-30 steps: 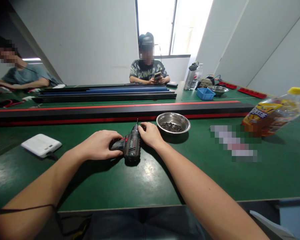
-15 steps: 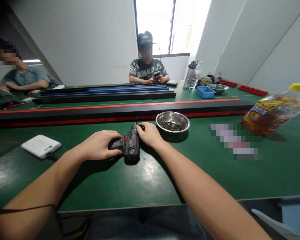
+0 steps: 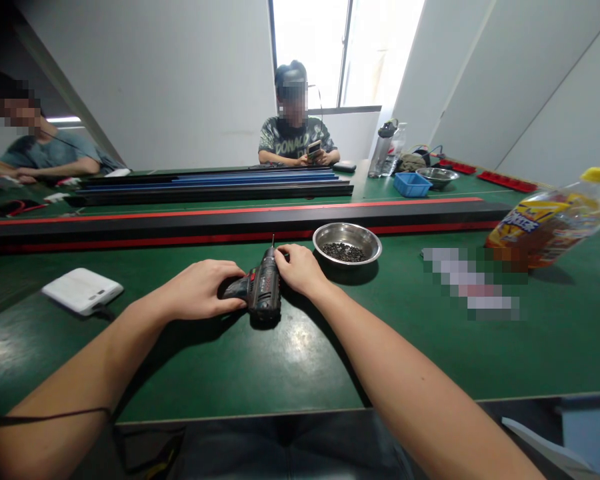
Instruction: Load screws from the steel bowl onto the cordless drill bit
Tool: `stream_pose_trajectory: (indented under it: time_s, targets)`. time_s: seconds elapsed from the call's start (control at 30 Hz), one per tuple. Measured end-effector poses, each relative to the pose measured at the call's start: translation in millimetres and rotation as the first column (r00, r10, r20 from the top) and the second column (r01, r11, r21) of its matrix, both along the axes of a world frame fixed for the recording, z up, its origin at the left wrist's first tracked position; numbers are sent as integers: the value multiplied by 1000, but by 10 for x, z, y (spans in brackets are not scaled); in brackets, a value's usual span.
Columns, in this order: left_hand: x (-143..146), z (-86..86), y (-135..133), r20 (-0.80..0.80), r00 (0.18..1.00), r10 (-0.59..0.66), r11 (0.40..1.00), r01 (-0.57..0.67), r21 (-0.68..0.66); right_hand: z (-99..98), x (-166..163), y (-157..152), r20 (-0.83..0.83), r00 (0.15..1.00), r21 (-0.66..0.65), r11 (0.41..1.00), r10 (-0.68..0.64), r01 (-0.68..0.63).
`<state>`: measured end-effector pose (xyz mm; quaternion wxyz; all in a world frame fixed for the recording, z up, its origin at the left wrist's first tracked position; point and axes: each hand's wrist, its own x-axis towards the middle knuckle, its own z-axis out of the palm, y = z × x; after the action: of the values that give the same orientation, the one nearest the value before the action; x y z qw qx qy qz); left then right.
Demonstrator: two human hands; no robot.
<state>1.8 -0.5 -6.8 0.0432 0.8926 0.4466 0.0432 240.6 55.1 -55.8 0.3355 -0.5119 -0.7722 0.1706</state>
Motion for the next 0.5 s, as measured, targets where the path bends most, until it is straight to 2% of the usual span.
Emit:
stream_pose_trajectory:
  time_s: [0.17, 0.3, 0.4, 0.5]
  targets:
    - [9, -11, -5, 15, 1000, 5, 1000, -5, -4, 20, -7, -54, 122, 992, 87, 996, -12, 1]
    - [16, -16, -16, 32, 999, 20, 1000, -20, -7, 133, 38, -112, 152, 987, 302, 953, -46, -2]
    - [22, 7, -20, 40, 999, 10, 999, -9, -32, 298, 171, -112, 105, 974, 450, 883, -202, 135]
    - [28, 51, -30, 51, 999, 1, 995, 4, -98, 449, 368, -58, 103, 916, 483, 824, -389, 296]
